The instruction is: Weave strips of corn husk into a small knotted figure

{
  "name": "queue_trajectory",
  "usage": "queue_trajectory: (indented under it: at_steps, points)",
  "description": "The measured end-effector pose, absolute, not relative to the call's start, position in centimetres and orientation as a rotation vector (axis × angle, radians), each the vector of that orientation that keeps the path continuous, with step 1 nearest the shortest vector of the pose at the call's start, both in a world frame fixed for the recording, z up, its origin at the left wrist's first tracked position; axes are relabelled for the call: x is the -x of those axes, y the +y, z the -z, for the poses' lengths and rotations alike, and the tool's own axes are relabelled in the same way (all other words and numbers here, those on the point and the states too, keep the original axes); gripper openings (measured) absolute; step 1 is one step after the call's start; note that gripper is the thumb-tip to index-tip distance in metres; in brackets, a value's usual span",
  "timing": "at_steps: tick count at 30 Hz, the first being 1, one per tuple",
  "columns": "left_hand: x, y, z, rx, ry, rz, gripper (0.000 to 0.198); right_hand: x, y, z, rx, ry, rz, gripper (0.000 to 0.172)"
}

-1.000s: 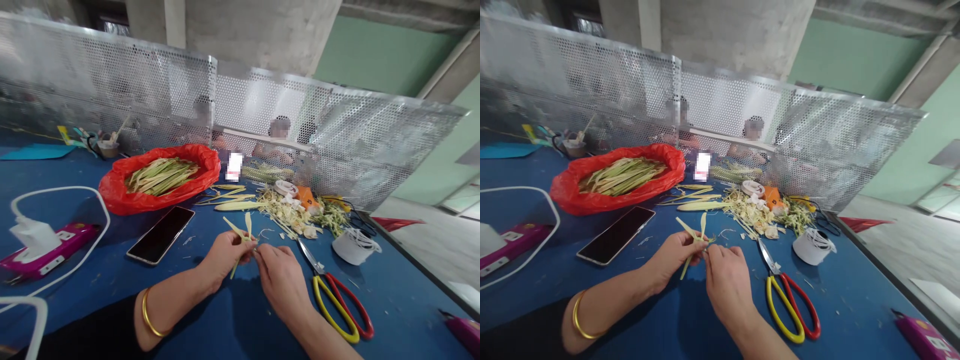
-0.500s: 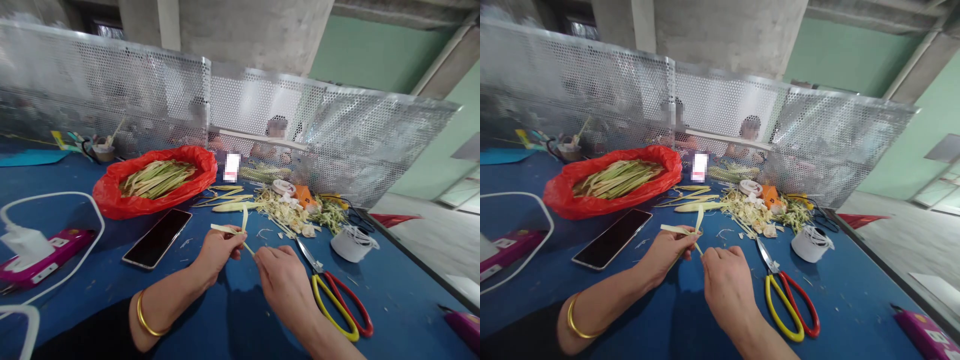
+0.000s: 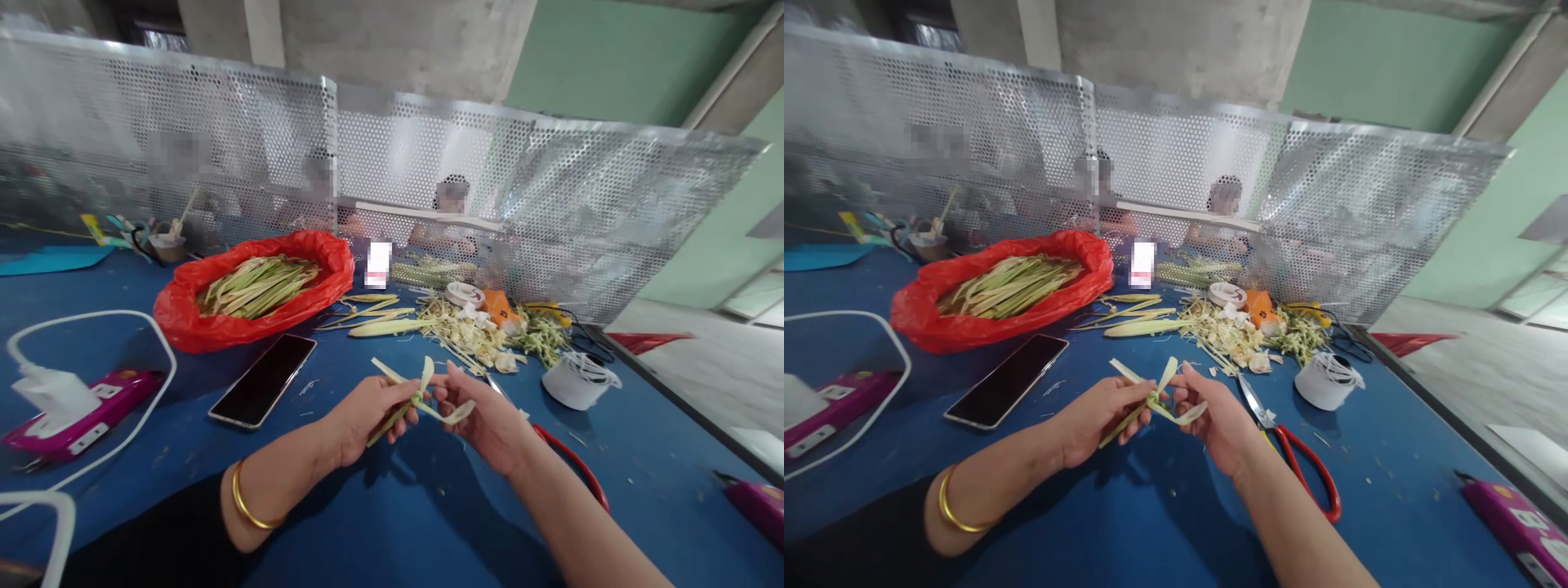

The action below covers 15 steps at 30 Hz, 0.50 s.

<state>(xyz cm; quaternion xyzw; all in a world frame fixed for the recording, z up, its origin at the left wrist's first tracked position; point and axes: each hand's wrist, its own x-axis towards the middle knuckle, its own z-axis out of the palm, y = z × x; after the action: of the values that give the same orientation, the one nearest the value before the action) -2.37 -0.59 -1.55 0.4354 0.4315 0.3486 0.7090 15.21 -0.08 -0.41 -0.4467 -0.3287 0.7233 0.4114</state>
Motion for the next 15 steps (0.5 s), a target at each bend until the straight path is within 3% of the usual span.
queue_trajectory:
  at_steps: [4, 15]
  points:
    - [2.2, -0.8, 1.7, -1.047, 1.022, -0.737, 0.041, -14.7, -0.3, 1.0, 1.018, -0.789, -1.910, 0.034]
    - [1.8, -1.3, 1.4, -1.222, 1.087, -0.686, 0.016, -13.7, -0.3, 2.4, 1.104, -0.971, -1.506, 0.038]
